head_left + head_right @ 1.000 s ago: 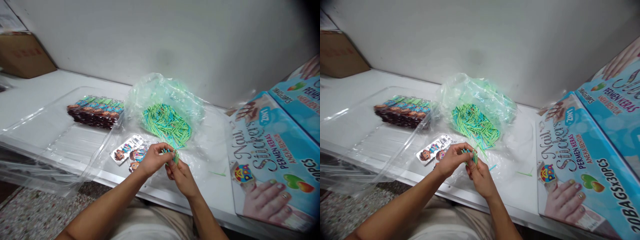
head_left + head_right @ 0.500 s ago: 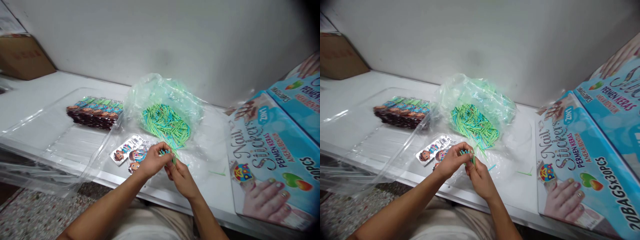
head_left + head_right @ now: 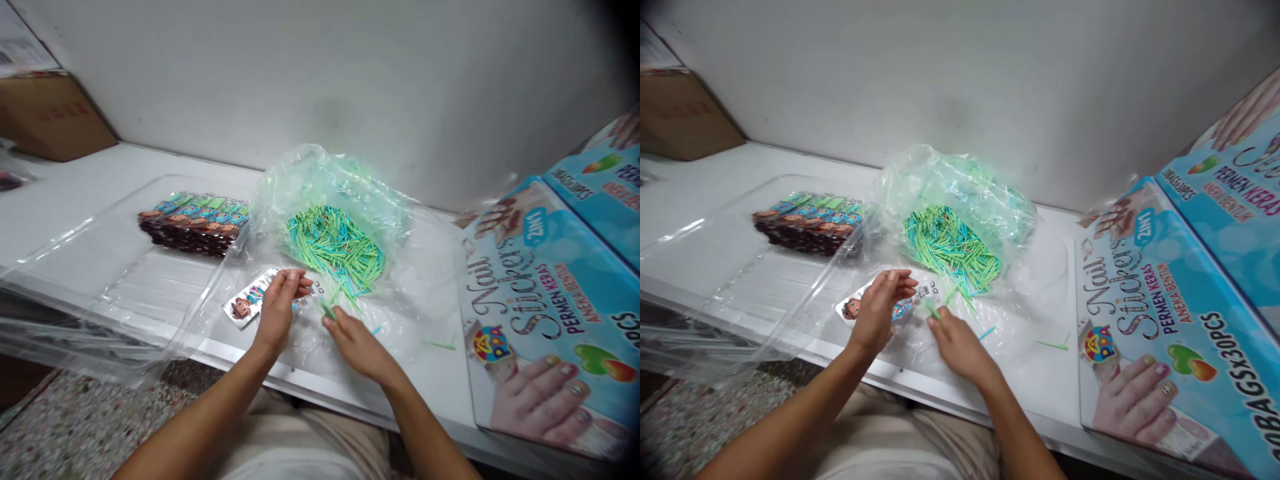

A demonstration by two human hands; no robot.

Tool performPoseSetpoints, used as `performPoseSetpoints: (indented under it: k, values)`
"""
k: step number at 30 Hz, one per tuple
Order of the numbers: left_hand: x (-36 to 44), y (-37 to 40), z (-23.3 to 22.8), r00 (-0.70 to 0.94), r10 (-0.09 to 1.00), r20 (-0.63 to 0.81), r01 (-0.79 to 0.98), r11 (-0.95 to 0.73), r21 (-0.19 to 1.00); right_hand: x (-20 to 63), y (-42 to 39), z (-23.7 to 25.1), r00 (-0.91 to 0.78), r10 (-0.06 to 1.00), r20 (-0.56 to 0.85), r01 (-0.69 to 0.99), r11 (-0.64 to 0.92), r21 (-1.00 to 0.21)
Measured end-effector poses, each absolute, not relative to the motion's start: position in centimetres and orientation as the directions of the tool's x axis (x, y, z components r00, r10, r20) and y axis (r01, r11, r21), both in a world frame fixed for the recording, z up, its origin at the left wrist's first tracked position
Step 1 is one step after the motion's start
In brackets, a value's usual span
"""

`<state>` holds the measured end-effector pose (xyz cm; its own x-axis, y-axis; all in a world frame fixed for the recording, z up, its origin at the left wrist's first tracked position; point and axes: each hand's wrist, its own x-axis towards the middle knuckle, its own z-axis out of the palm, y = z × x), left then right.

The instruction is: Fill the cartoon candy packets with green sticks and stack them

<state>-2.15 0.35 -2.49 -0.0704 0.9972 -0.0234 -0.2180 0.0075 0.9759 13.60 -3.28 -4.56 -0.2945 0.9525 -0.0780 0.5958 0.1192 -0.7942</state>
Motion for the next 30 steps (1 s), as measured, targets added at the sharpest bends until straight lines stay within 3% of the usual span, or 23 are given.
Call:
performPoseSetpoints:
  k: [3,6,12,16,20,24,30]
  values:
    - [-3.9,0.8,-3.6,-0.077,0.997,0.008,0.033,-0.005,0.999,14.9,-0.1,-5.7,-0.103,0.993,-0.061,0.712,0.030,-0.702]
    - [-4.8,0.6,-4.7,-0.034,0.999,0.002,0.178,0.005,0.984,14.6,2.6,-7.0,-0.057,0.996,-0.070,0.742,-0.004,-0.670]
    - [-5.6,0.9,-4.8,-0.001,0.999,0.050,0.345,-0.047,0.938,13.1,3.7,-7.3,-0.163,0.982,-0.091,0.758,0.066,-0.649]
    - [-6.4,2.4,-2.9,0.102,0.974,0.202,0.507,-0.226,0.832,14.2,2.3,-4.4,-0.301,0.953,-0.013,0.742,0.226,-0.631]
    - [-6.0,3.9,-1.8,0.323,0.933,0.158,0.448,-0.298,0.843,15.2,1.6,-1.8,-0.458,0.882,0.113,0.689,0.433,-0.581]
    - [-5.0,5.5,-2.1,0.354,0.929,0.109,0.396,-0.254,0.883,15.7,2.1,-1.4,-0.325,0.929,0.177,0.703,0.363,-0.612]
    - [-4.7,7.7,-1.5,0.354,0.878,0.323,0.477,-0.466,0.745,16.1,2.1,-1.5,-0.187,0.960,0.207,0.673,0.279,-0.685]
